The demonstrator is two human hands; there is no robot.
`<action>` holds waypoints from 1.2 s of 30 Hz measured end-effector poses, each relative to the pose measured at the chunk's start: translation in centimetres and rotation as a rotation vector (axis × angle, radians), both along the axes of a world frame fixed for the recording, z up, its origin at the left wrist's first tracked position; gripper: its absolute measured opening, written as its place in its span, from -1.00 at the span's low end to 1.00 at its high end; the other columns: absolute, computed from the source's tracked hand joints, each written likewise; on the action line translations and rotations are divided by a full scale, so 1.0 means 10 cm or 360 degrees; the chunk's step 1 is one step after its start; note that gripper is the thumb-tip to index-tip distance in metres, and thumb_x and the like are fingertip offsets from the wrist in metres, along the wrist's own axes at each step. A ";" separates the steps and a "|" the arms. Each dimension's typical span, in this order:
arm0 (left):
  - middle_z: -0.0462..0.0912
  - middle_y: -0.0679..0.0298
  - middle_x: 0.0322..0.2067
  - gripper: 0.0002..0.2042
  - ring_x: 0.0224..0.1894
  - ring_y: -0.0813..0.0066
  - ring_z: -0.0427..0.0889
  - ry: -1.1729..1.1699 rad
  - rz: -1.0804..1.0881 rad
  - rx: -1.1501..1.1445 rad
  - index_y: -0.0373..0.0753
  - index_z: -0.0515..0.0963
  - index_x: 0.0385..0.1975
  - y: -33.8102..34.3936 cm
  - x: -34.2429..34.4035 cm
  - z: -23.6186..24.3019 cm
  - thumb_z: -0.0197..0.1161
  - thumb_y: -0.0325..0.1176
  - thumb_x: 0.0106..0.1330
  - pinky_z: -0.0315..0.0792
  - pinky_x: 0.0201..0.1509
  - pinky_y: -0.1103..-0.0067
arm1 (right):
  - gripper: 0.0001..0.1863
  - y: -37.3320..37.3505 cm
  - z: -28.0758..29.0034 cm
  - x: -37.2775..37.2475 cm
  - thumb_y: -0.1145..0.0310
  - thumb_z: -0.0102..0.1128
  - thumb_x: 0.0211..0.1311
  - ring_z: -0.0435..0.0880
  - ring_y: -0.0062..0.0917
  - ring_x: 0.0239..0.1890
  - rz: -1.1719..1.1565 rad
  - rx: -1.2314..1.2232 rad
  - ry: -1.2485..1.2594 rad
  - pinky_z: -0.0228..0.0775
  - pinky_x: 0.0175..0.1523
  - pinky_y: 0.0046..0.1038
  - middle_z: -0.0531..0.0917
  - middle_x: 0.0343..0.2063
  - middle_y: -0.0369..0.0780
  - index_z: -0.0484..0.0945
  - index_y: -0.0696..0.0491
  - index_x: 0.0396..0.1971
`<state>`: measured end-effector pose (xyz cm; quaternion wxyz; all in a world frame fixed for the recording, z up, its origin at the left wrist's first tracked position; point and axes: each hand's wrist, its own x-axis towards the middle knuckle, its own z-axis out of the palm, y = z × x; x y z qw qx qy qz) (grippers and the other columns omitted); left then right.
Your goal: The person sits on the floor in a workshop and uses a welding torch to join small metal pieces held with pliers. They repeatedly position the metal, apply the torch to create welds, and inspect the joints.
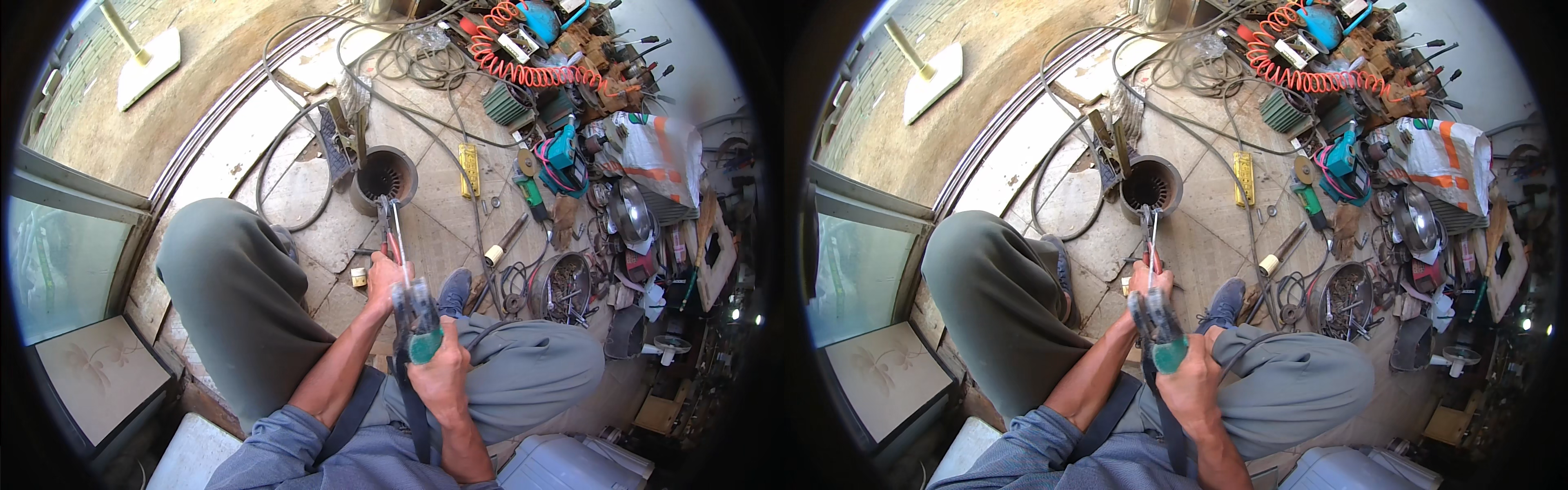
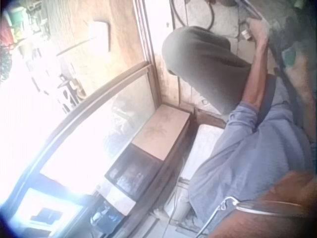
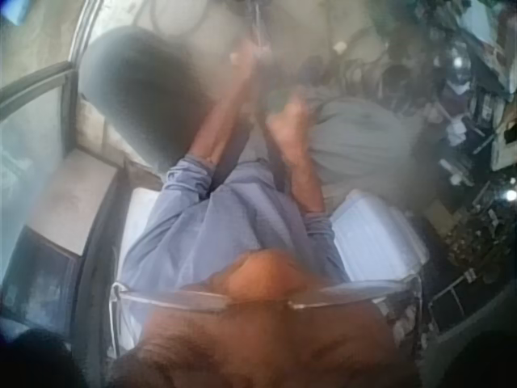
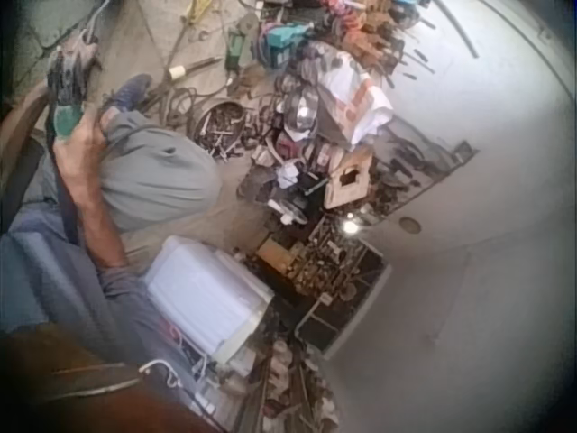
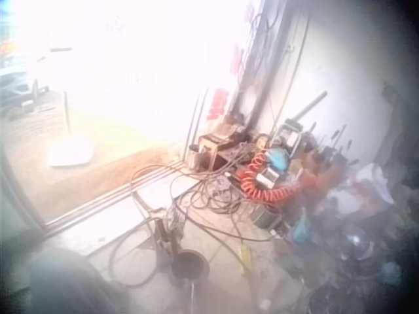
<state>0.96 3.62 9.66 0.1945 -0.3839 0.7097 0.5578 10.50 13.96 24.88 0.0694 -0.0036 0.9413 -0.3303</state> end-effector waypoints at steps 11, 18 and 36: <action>0.61 -0.40 -0.16 -0.37 -0.04 -0.28 0.65 -0.0004 -0.0032 -0.0130 -0.61 0.31 0.02 0.05 0.00 -0.04 0.25 -0.16 0.11 0.50 0.10 0.18 | -0.73 -0.02 -0.02 0.03 0.51 0.35 0.08 0.68 0.06 -0.38 0.0007 -0.0083 0.0112 0.53 -0.27 -0.09 0.66 -0.47 0.05 0.47 0.18 -0.25; 0.61 -0.41 -0.18 -0.39 -0.06 -0.29 0.65 0.0042 -0.0036 -0.0136 -0.63 0.32 -0.03 0.04 0.01 -0.03 0.26 -0.17 0.11 0.50 0.09 0.18 | -0.74 -0.01 -0.04 0.03 0.52 0.34 0.08 0.68 0.06 -0.39 -0.0005 -0.0056 0.0079 0.53 -0.28 -0.09 0.65 -0.48 0.05 0.47 0.18 -0.25; 0.62 -0.43 -0.21 -0.39 -0.09 -0.28 0.67 0.0093 -0.0082 -0.0125 -0.67 0.29 -0.04 0.02 0.01 -0.01 0.22 -0.16 0.16 0.51 0.07 0.19 | -0.74 -0.01 -0.06 0.05 0.50 0.34 0.09 0.68 0.05 -0.40 -0.0011 -0.0049 0.0088 0.53 -0.30 -0.09 0.65 -0.47 0.04 0.47 0.17 -0.25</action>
